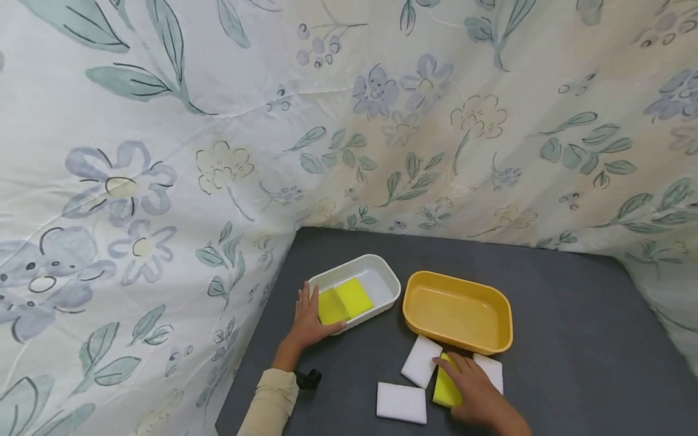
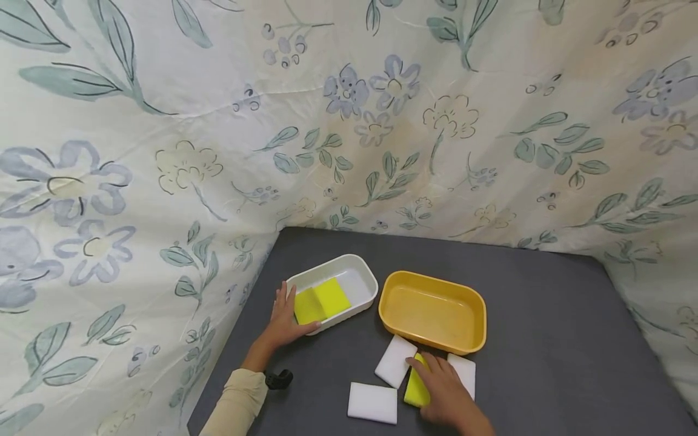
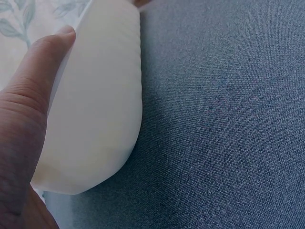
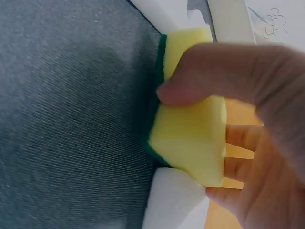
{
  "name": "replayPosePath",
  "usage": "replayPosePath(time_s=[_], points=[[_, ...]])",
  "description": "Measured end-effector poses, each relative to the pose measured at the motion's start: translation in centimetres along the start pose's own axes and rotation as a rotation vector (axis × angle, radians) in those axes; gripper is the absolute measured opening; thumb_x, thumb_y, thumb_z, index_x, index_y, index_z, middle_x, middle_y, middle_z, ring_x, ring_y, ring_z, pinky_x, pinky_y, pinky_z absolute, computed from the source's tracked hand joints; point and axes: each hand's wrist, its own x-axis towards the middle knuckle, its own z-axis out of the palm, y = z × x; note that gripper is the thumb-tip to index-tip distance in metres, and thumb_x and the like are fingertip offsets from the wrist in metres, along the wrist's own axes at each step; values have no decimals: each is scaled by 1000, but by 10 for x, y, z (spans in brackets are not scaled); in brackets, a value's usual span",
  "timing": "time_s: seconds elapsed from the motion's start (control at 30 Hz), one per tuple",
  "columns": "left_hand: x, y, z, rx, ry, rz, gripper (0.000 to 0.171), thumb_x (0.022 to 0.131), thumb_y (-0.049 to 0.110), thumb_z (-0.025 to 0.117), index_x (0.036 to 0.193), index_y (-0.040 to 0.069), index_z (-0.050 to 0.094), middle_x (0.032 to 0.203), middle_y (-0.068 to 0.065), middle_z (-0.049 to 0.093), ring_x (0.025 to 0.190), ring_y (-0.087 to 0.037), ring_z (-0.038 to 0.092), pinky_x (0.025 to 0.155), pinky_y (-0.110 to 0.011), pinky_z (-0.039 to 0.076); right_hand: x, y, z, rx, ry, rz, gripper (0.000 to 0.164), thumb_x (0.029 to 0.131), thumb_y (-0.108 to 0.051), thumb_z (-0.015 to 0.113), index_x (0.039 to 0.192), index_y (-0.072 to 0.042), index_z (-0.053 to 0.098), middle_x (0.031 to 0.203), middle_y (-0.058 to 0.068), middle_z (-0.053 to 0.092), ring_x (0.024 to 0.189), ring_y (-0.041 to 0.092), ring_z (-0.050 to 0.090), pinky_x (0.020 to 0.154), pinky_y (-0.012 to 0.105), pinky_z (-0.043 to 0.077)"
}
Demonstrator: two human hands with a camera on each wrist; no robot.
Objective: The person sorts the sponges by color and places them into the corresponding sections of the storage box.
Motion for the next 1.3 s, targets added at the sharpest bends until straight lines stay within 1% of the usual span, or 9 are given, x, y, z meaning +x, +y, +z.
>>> replayPosePath(time_s=[0.17,0.3,0.4,0.67,0.77,0.9,1.03,1.17,1.3], points=[[0,-2,0,-10,-9,-14,122,75,60,78,160,2,12,165,-20,-8,150,-45,-3,116,-62,6,1,-3,-9,-8,40,-76,78,55,-5,80,129,-11,57,129,7,54,111,30,49,93,58,42],[1,-4,1,-2,-4,-11,122,75,60,78,160,3,13,166,-20,-7,150,-45,-3,116,-62,6,1,-5,-16,-1,93,-124,72,54,-3,77,123,-14,61,123,1,55,104,24,48,86,51,45],[3,-6,3,20,10,-7,122,74,61,78,160,4,13,166,-20,-6,149,-46,-1,116,-62,9,0,-5,-20,17,110,-166,69,54,-2,77,119,-16,63,122,0,55,103,23,48,83,48,46],[-1,-4,4,21,21,-14,121,75,60,79,160,4,14,165,-21,-4,149,-47,0,115,-64,7,2,-9,-27,230,-16,-202,60,61,-3,74,117,-20,67,130,9,52,107,30,47,78,41,44],[-3,-3,5,20,19,-13,121,75,60,79,160,4,15,166,-20,-5,149,-47,0,115,-64,7,5,-14,-25,280,-43,-218,58,62,-2,70,116,-22,67,132,10,51,109,31,47,78,41,44],[-4,-5,7,31,14,-17,121,74,61,78,160,4,15,166,-20,-5,149,-46,1,115,-64,8,11,-24,-21,292,-45,-250,60,60,2,67,113,-26,65,133,5,49,111,29,46,81,42,45],[-3,-5,8,24,-5,-23,121,75,62,77,161,6,13,166,-18,-8,150,-44,-2,116,-63,5,18,-33,-20,265,-3,-309,66,55,4,66,112,-30,64,133,1,50,111,25,47,84,41,46],[-3,-5,7,6,10,-17,121,74,60,79,160,5,14,166,-19,-7,149,-46,-1,115,-64,6,29,-43,-20,249,51,-371,74,52,7,65,112,-36,62,134,1,51,111,22,48,84,39,47],[-3,-6,8,10,25,-9,121,74,60,79,160,4,16,166,-20,-5,149,-47,1,115,-64,9,39,-51,-22,239,70,-403,79,51,11,62,113,-38,61,138,1,49,115,21,48,86,41,47]])
